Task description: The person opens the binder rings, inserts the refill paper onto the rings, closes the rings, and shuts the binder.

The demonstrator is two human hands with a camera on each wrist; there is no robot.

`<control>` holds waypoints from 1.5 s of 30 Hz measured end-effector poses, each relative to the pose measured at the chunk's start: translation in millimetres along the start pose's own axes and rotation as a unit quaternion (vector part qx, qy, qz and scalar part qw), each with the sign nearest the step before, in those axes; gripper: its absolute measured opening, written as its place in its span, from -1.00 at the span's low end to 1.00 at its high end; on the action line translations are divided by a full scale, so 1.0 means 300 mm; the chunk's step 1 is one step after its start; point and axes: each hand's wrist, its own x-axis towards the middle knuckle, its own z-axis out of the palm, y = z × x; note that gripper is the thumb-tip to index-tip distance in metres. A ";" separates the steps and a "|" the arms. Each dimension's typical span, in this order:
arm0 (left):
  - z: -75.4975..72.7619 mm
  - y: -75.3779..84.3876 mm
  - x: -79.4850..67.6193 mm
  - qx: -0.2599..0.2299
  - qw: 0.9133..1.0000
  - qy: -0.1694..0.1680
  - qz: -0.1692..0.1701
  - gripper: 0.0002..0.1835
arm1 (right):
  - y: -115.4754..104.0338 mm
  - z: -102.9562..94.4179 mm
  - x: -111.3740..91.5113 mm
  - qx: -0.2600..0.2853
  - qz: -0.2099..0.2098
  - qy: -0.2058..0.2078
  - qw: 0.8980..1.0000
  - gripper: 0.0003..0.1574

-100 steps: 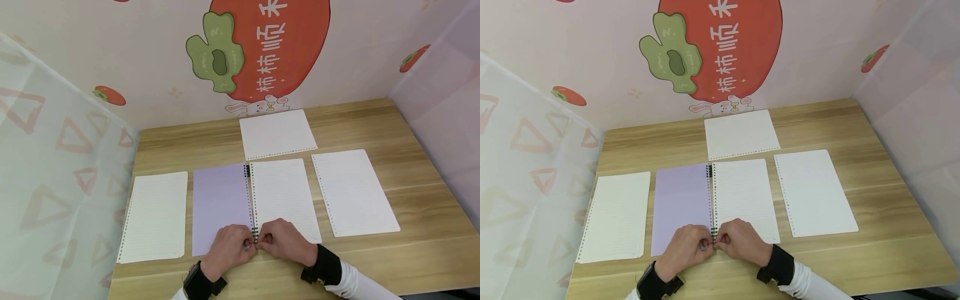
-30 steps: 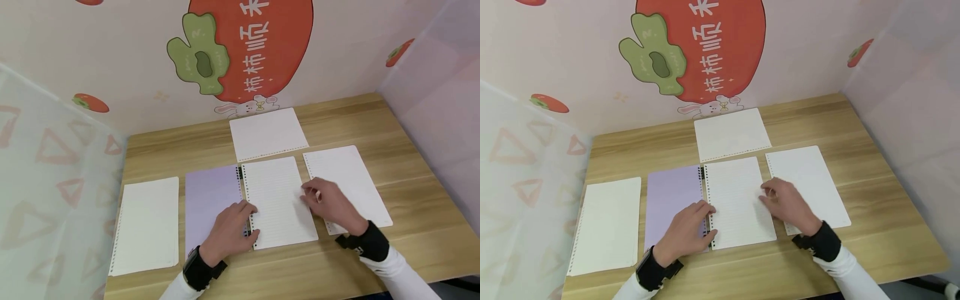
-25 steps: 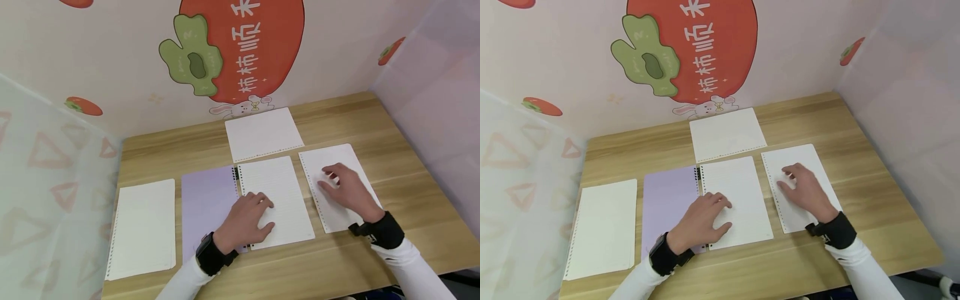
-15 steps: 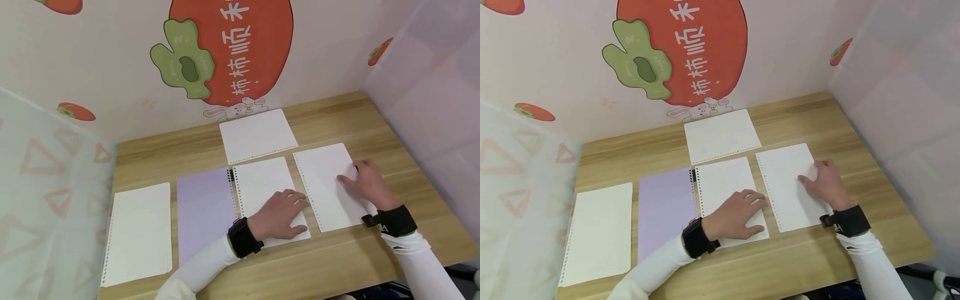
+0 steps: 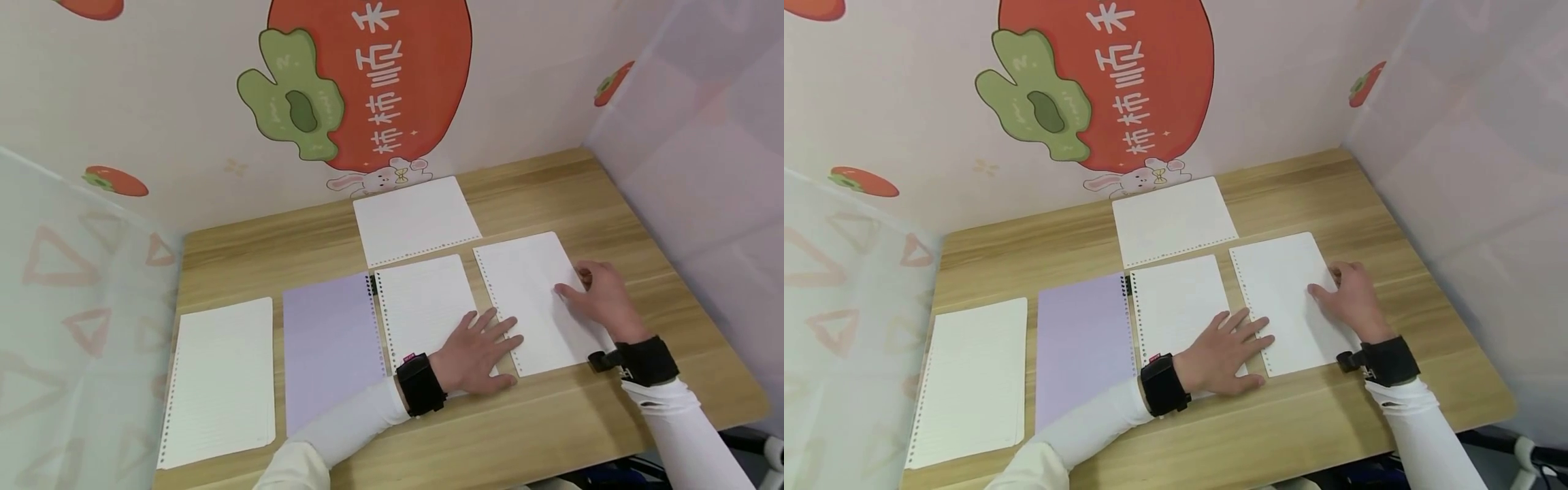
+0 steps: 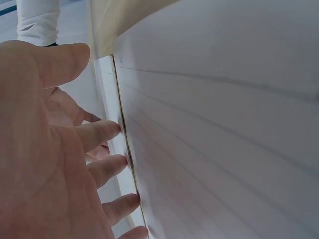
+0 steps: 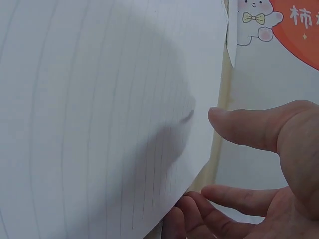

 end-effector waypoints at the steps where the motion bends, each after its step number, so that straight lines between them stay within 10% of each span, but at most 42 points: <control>1: 0.000 0.000 0.001 -0.001 1.000 0.000 -0.001 -0.21 | 0.000 -0.002 0.002 0.005 0.003 0.002 1.000 -0.14; 17: -0.001 0.011 0.014 0.004 1.000 0.013 -0.006 -0.25 | 0.073 -0.040 0.029 0.053 0.021 0.031 0.998 -0.32; 28: -0.009 0.002 0.020 -0.005 1.000 0.017 0.005 -0.35 | 0.149 -0.115 0.040 0.115 0.046 -0.152 0.981 -0.19; 34: 0.002 -0.043 0.039 -0.127 0.987 0.091 -0.024 -0.46 | 0.183 -0.124 0.040 0.191 0.063 -0.193 0.960 -0.20; 37: -0.004 -0.078 0.040 -0.247 0.956 0.149 -0.055 -0.50 | 0.190 -0.125 0.035 0.225 0.078 -0.197 0.951 -0.34; 39: -0.011 -0.102 0.038 -0.349 0.917 0.178 -0.070 -0.49 | 0.190 -0.124 0.030 0.254 0.088 -0.196 0.943 -0.52; 45: -0.024 -0.164 0.028 -0.626 0.748 0.185 -0.122 -0.36 | 0.170 -0.103 0.016 0.377 0.095 -0.202 0.899 -0.83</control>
